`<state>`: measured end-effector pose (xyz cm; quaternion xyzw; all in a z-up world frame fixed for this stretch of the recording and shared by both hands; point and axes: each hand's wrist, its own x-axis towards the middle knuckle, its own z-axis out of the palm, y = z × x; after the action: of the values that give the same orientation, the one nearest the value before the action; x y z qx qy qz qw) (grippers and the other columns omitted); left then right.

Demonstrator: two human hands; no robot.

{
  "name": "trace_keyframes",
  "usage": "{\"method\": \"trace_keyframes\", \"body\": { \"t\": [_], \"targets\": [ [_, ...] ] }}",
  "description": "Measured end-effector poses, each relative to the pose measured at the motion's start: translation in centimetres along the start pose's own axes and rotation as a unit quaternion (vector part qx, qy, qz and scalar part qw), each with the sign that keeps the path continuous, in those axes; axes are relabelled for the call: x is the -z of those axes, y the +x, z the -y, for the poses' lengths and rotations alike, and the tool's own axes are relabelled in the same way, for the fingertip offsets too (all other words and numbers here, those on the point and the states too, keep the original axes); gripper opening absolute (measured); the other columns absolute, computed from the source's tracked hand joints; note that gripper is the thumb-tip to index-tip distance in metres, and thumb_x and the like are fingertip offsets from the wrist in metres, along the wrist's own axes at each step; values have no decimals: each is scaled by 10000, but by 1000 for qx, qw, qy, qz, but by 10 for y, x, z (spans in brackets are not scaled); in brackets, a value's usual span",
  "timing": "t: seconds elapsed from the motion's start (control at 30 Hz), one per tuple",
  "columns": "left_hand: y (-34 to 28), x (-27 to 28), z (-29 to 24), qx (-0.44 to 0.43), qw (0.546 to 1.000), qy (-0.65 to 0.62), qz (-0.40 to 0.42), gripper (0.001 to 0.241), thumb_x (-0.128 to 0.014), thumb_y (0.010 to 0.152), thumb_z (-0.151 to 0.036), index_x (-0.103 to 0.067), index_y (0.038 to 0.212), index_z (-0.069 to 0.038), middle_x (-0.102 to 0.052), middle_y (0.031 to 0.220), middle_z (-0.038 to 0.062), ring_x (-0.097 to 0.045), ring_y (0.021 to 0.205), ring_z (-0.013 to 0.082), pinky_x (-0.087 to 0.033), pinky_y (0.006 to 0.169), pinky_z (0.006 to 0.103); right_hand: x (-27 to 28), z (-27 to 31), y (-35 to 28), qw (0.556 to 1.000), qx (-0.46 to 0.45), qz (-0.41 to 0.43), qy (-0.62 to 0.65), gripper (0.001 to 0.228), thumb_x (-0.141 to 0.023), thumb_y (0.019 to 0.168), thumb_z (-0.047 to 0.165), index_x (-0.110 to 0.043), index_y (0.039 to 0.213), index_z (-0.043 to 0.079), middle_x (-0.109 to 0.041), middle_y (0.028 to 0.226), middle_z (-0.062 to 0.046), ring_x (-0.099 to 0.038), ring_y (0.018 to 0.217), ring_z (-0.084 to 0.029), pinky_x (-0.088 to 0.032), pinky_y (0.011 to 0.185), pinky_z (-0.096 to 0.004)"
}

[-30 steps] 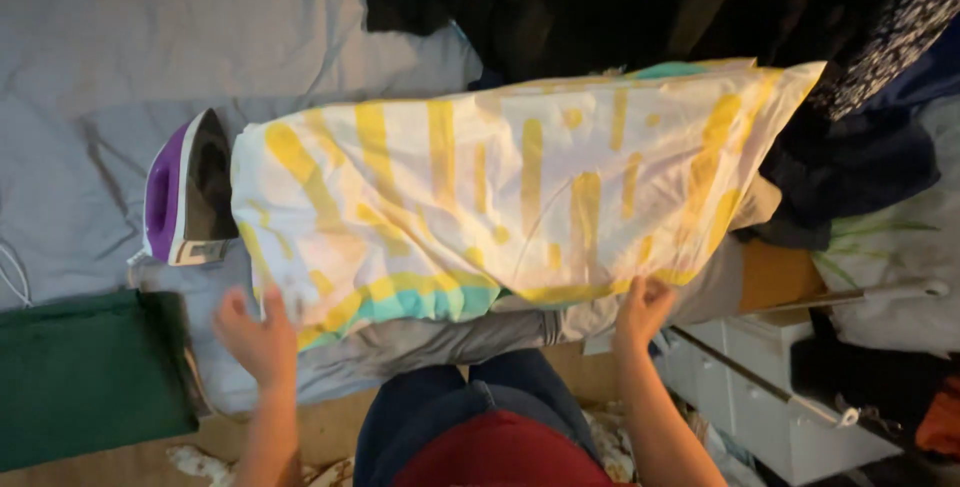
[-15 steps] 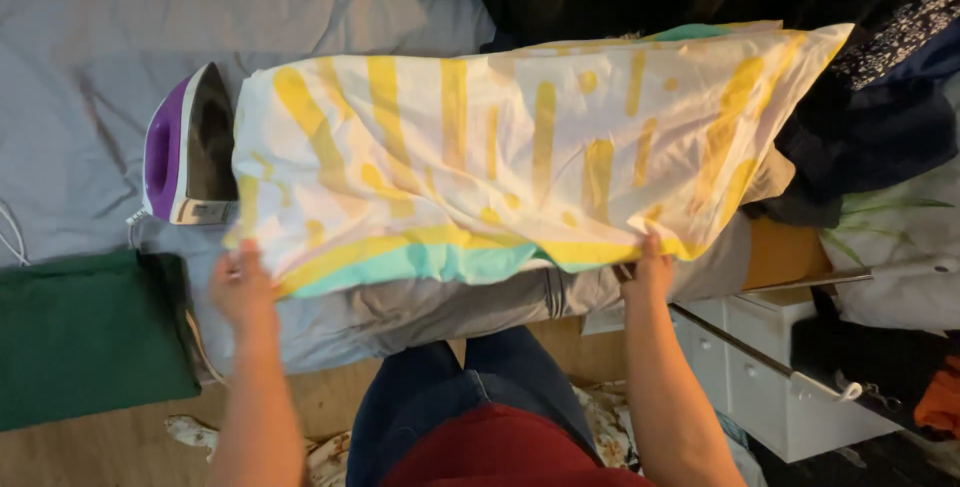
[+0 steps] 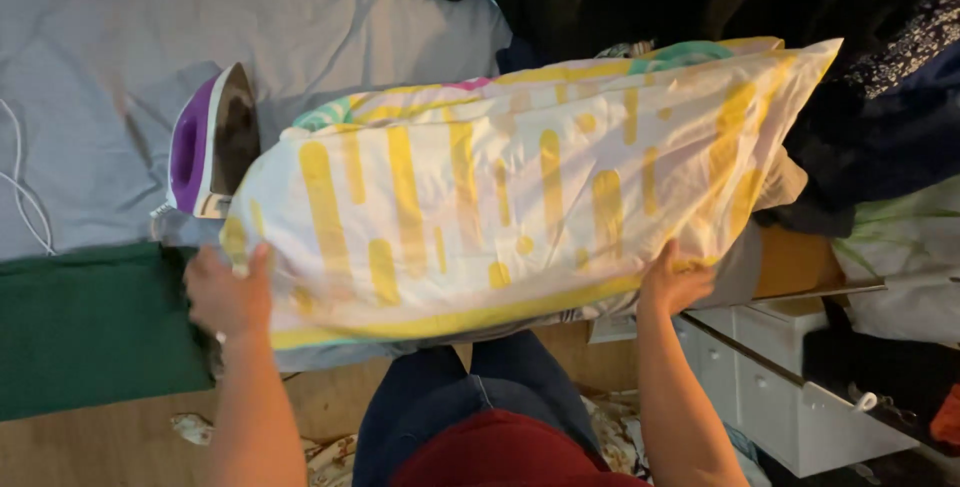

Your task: The person folds a colorful patterned towel by hand on a bed. They shake out the towel, align the edges, and fold it into a compact rectangle. The person then places the folded towel on top of a green folded item already on the bed.

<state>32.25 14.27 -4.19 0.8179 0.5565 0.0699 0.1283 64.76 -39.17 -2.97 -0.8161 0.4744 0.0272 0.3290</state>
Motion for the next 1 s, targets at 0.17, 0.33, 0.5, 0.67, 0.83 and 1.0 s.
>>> {"method": "trace_keyframes", "body": {
  "t": [0.17,0.33,0.5,0.67,0.83,1.0],
  "targets": [
    [38,24,-112,-322,946,-23,29,660,-822,844,-404,-583,1420,-189,-504,1544,45,-469,1476,344,-353,1176,597,-4,76,-54,831,543,-62,-101,437,-809,958,332,-605,1248,76,-580,1282,-184,-500,1264,-386,-388,1037,-527],
    [79,13,-184,-472,878,41,72,910,-858,679,-493,-534,1473,-189,-455,1592,30,-418,1473,305,-234,1158,642,-33,158,-72,651,734,21,-193,408,-767,943,265,-632,1318,174,-580,1424,-89,-482,1357,-344,-333,1103,-562],
    [103,-16,-220,-455,867,107,174,1085,-879,592,-554,-500,1524,-148,-591,1416,90,-525,1339,298,-230,1168,591,-72,203,-71,574,764,54,-288,490,-759,911,328,-628,1375,237,-524,1548,-44,-392,1478,-338,-228,1155,-652],
    [127,19,-230,-333,826,85,446,575,-860,723,-508,-735,1162,-158,-739,1157,132,-677,1127,349,-511,985,468,-81,248,-47,531,758,94,-366,722,-799,719,471,-624,1383,247,-569,1428,-45,-402,1403,-314,-136,1065,-786],
    [173,12,-169,-251,749,156,593,581,-863,653,-465,-772,1151,-179,-784,1158,84,-741,1113,263,-571,946,413,-69,281,16,508,751,178,-382,393,-743,875,483,-711,1153,207,-716,1080,-54,-635,1096,-299,-423,989,-590],
    [224,-32,-113,-178,823,6,539,744,-885,730,-554,-639,1232,-63,-648,1246,173,-630,1167,330,-495,943,440,-60,305,12,556,731,221,-327,269,-696,924,400,-755,1034,162,-728,897,-72,-684,866,-343,-510,731,-476]
  ]
}}
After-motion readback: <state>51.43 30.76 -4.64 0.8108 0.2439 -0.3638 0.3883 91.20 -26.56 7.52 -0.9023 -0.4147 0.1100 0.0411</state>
